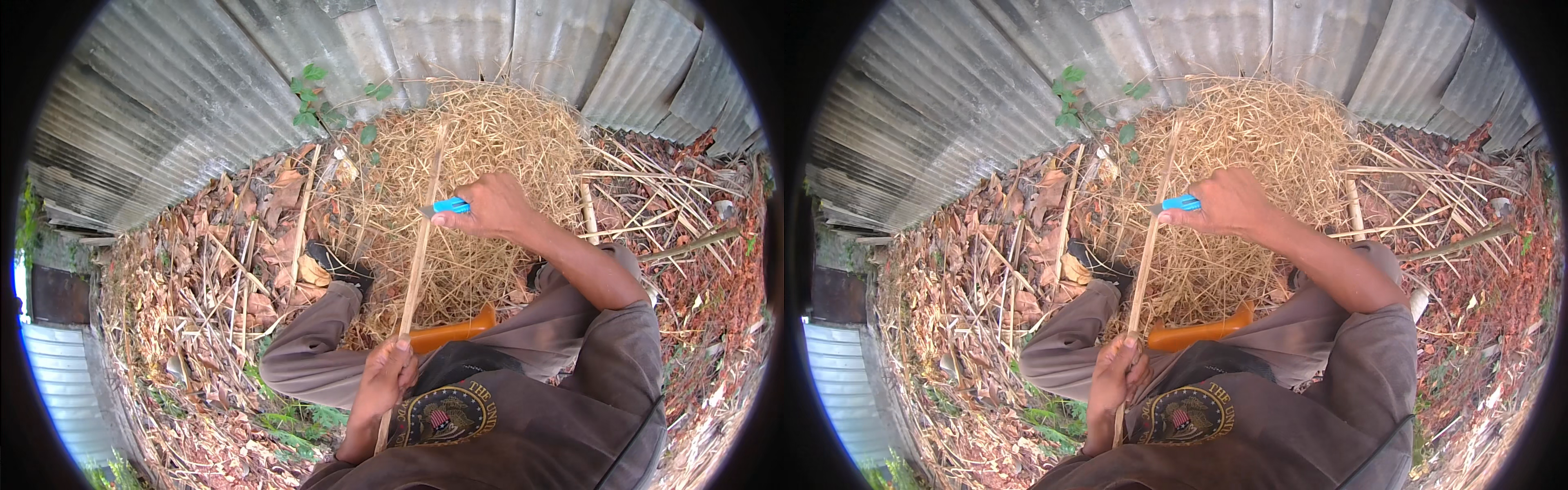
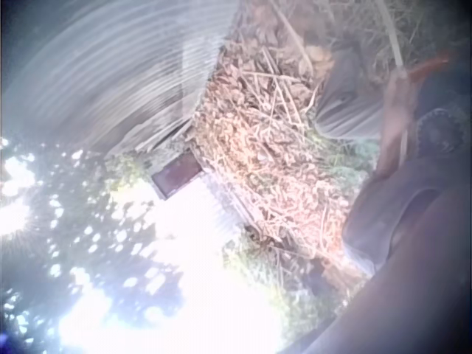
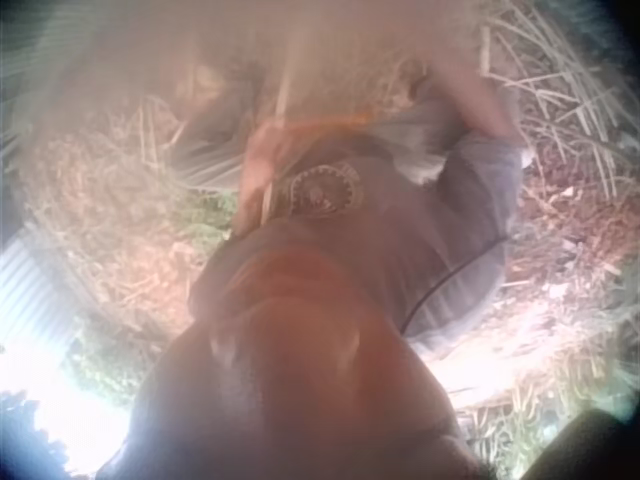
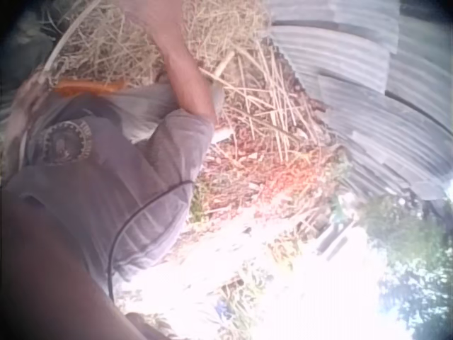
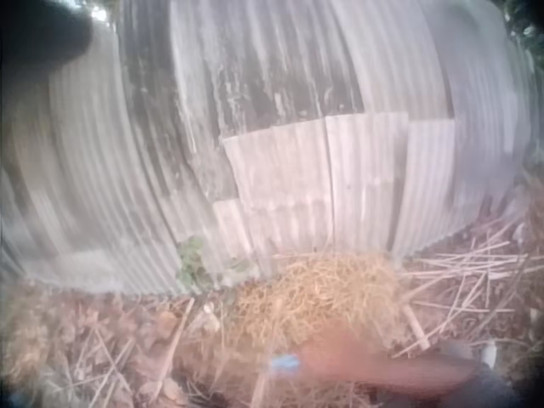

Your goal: The person sits on the ground and uses a blue utility knife to shave the bark off a long, thin wooden stick. They hold the stick with one hand and scrape the knife along its length, removing the outer layer and creating wood shavings.

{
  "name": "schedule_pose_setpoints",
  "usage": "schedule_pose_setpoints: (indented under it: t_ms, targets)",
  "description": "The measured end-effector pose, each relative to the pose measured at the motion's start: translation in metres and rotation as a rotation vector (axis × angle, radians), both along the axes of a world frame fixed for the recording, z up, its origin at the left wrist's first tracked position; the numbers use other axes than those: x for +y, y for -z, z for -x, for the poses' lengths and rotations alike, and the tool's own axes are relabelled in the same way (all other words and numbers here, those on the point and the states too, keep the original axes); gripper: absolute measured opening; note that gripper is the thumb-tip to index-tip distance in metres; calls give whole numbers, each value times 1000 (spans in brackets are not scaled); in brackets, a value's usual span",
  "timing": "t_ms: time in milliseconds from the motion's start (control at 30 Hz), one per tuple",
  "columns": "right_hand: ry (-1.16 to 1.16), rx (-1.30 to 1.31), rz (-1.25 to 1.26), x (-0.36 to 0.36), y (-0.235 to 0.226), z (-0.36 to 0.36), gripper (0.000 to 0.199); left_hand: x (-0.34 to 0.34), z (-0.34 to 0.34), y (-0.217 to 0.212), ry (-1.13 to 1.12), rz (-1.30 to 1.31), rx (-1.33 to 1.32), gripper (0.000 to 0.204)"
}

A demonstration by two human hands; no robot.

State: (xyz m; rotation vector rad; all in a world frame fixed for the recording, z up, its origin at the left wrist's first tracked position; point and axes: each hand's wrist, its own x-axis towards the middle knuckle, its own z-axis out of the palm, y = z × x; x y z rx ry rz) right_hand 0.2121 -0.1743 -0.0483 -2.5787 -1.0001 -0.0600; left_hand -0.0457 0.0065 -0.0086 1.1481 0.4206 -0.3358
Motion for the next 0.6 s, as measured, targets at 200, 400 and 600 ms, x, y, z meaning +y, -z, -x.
schedule_pose_setpoints:
  t_ms: [200, 400, 600]
  targets:
    - [-2, -4, -40, -4, 4, -12, 82, -5, -3, -1, -12, 64, 32, 29]
    - [8, -251, -32, -9, 24, -38, 80, -4, -5, 0, -9, 103, 76, 30]
    - [792, 90, -82, -105, 29, -154, 84, -5, 31, -9, 200, 108, 40, 31]
